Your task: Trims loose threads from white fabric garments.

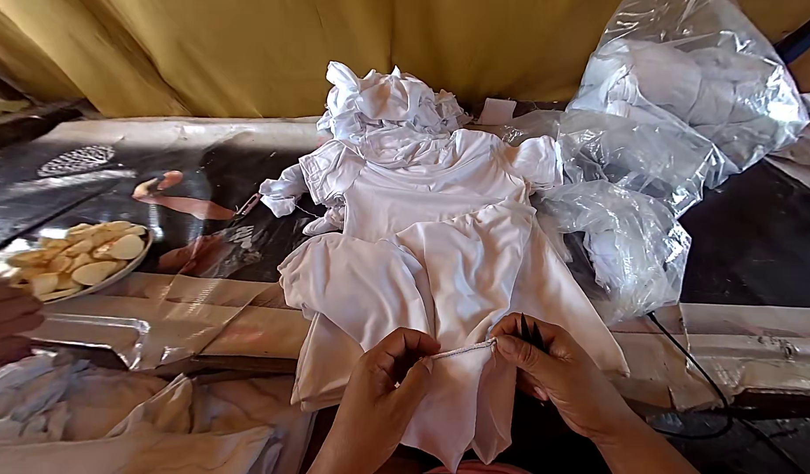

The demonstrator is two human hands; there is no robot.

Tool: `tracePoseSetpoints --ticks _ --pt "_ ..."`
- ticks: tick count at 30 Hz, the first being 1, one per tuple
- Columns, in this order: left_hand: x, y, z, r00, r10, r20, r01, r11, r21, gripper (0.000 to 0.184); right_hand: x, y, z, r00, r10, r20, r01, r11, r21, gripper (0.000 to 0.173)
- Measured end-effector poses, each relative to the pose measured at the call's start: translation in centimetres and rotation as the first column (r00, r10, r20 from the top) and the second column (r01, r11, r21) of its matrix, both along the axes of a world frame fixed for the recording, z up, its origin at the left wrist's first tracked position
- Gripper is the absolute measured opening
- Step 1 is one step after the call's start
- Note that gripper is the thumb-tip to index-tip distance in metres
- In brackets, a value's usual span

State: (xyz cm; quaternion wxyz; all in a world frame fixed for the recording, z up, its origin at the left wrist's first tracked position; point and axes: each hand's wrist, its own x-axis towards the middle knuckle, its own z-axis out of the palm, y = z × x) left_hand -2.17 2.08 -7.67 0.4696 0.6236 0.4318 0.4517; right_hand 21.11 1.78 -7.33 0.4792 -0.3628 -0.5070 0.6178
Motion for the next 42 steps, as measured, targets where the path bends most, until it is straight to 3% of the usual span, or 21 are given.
tracePoseSetpoints --ticks 3,7,12,18,22,24,28,32,36,42 --pt "0.5 0.0 0.3 0.996 -0.076 -0.053 0.080 0.994 0.072 0.029 -0.2 0.1 0.0 1.000 -0.009 0.012 0.009 1.000 0.012 0.011" --pt "0.5 -0.2 0.7 0.986 -0.140 -0.092 0.143 0.989 0.027 0.015 0.0 0.2 0.0 0.997 -0.073 0.031 0.073 0.997 -0.012 0.011" --pt "-0.2 -0.3 0.3 0.982 -0.118 0.149 0.140 0.979 -0.150 0.013 0.8 0.4 -0.3 0.991 -0.128 0.029 0.130 0.989 -0.076 0.014" --pt "0.9 -0.6 0.2 0.955 -0.074 0.286 0.146 0.960 -0.238 0.014 1.0 0.7 -0.9 0.987 -0.139 0.085 0.146 0.986 -0.080 0.013" --pt "1.4 -0.6 0.5 0.939 -0.026 0.343 0.126 0.954 -0.271 0.015 1.0 0.3 -0.7 0.916 -0.276 0.290 0.266 0.961 0.075 0.008" --pt "1.6 -0.5 0.7 0.932 -0.003 0.364 0.114 0.952 -0.285 0.015 1.0 -0.1 -0.2 0.866 -0.382 0.323 0.331 0.922 0.202 0.020" --pt "1.7 -0.4 1.0 0.920 0.004 0.391 0.129 0.941 -0.314 0.013 1.2 -1.7 1.4 0.922 -0.304 0.239 0.210 0.913 0.351 0.040" --pt "1.9 -0.5 1.0 0.923 0.001 0.385 0.120 0.950 -0.289 0.013 -0.7 -3.4 3.1 0.913 -0.095 0.398 -0.051 0.938 0.341 0.027" --pt "2.0 -0.8 1.2 0.919 -0.006 0.395 0.115 0.960 -0.254 0.014 -2.1 -3.2 2.6 0.868 -0.067 0.492 -0.070 0.965 0.253 0.025" --pt "1.9 -1.0 1.2 0.923 -0.033 0.383 0.114 0.975 -0.192 0.015 -2.1 -2.8 2.2 0.859 -0.056 0.509 -0.085 0.965 0.249 0.027"
